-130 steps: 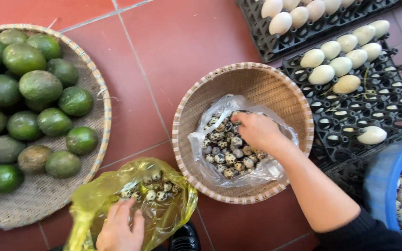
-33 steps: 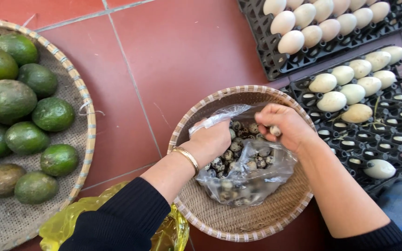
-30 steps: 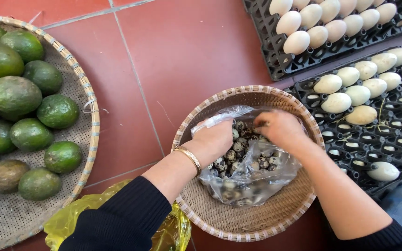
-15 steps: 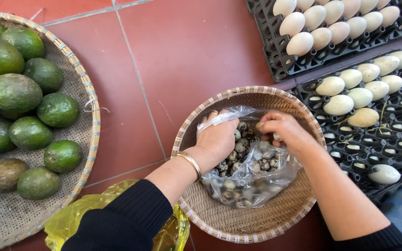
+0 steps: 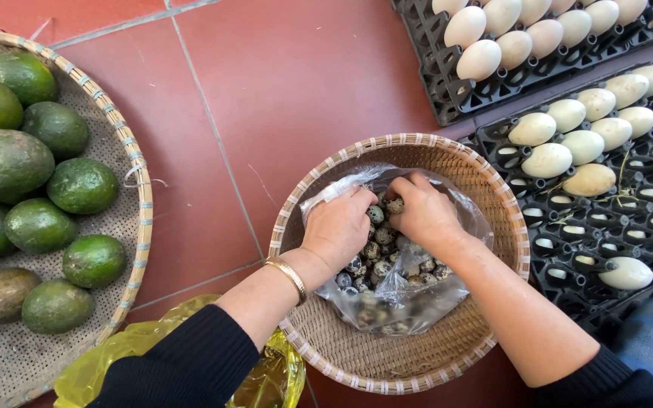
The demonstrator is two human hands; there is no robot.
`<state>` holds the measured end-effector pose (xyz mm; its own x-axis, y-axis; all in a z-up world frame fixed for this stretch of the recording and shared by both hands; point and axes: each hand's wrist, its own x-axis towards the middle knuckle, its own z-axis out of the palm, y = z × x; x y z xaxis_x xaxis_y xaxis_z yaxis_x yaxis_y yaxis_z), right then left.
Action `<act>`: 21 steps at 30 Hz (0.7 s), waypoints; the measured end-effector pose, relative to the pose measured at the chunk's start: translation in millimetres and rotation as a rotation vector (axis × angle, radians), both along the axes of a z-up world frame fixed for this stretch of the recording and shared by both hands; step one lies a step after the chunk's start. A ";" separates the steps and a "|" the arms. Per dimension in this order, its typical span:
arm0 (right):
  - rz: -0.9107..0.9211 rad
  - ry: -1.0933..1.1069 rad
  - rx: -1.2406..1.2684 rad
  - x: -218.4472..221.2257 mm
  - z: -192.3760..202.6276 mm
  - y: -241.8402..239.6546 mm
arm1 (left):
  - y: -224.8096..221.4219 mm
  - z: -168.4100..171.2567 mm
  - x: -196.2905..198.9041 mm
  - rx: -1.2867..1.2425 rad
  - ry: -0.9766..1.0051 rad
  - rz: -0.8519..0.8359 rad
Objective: Transferring quail eggs from a large bowl into a plastic bag inside a woven basket for packing.
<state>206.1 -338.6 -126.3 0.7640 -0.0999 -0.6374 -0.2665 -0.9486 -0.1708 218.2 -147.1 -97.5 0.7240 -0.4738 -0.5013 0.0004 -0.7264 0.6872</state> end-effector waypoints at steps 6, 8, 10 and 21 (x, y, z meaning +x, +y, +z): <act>-0.039 -0.240 0.049 -16.5 -34.0 -23.7 | -2.5 -13.5 -9.7 0.003 -0.073 0.011; -0.111 -0.349 0.188 -19.7 -26.4 -28.1 | -9.3 -18.8 -10.8 -0.007 0.070 0.119; -0.410 -0.246 0.535 -15.4 2.4 -31.1 | -16.4 3.9 -5.9 -0.100 0.204 0.221; -0.961 0.026 2.046 -49.6 8.3 -87.1 | -82.6 -86.7 -10.9 -0.014 -0.382 -0.243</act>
<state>156.4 -425.7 -118.0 0.8991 0.2762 -0.3397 -0.4088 0.8072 -0.4258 207.3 -229.7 -184.2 0.7225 -0.6582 -0.2116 -0.4250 -0.6643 0.6149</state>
